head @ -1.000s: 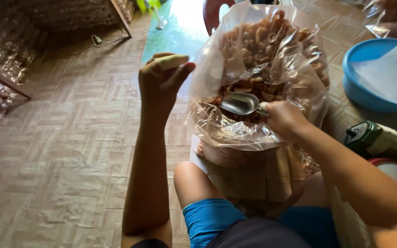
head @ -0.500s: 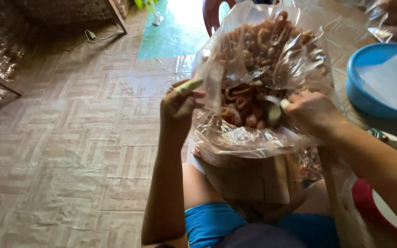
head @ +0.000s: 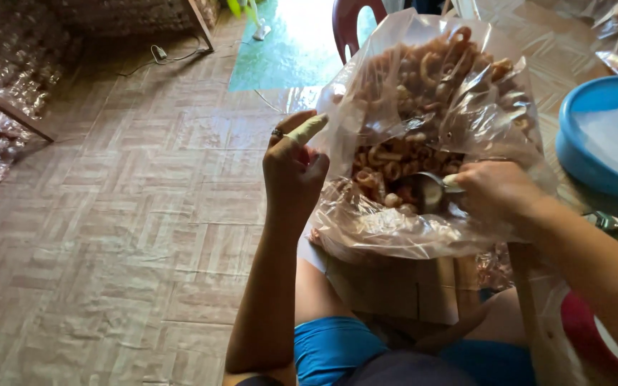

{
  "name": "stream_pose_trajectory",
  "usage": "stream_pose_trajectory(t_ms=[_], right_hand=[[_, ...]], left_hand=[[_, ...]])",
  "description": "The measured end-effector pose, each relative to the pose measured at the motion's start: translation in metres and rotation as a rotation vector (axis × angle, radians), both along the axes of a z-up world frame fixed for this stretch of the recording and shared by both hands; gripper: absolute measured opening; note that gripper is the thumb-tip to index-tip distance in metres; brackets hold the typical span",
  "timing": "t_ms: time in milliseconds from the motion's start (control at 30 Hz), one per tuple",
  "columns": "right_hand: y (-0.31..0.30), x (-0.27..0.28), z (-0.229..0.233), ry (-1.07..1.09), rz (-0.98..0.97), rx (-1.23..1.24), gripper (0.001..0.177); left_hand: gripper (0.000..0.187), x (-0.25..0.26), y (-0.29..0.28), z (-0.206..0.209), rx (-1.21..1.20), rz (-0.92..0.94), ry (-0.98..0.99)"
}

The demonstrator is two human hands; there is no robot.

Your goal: Scooping snacks from a large bulk container into small plastic bags and sealing them using a manual heat sealer.

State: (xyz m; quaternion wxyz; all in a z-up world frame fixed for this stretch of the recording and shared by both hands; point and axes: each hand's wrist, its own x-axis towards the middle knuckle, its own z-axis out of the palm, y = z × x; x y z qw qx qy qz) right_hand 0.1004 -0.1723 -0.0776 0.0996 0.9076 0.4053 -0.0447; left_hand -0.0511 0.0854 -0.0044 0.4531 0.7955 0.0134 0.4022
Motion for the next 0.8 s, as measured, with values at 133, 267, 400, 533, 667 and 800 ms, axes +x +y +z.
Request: stream_pose_trajectory(t_ms=[133,267,400,533,667,800], right_hand=[[0.006,-0.003,0.042,0.953,-1.114,0.808,0.006],[0.01,-0.006,0.042,0.484,-0.297,0.026,0.022],[0.009,0.015,-0.055,0.08,0.039,0.219,0.023],[-0.002,0.037,-0.084,-0.215,0.281,0.289,0.01],[0.016,0.004,-0.008,0.225,0.304,0.338,0.006],[0.028,0.002,-0.031,0.383,0.27,0.282,0.011]], left_hand=[[0.044,-0.003,-0.002,0.0,0.043,0.019,-0.032],[0.044,-0.007,-0.004,0.003,0.086,0.032,0.011],[0.036,0.001,-0.012,0.0,0.027,0.013,-0.069],[0.004,-0.008,-0.017,0.018,0.08,0.137,-0.06],[0.041,-0.003,-0.001,-0.006,0.09,0.081,-0.115],[0.044,0.003,-0.007,-0.005,0.117,0.107,-0.144]])
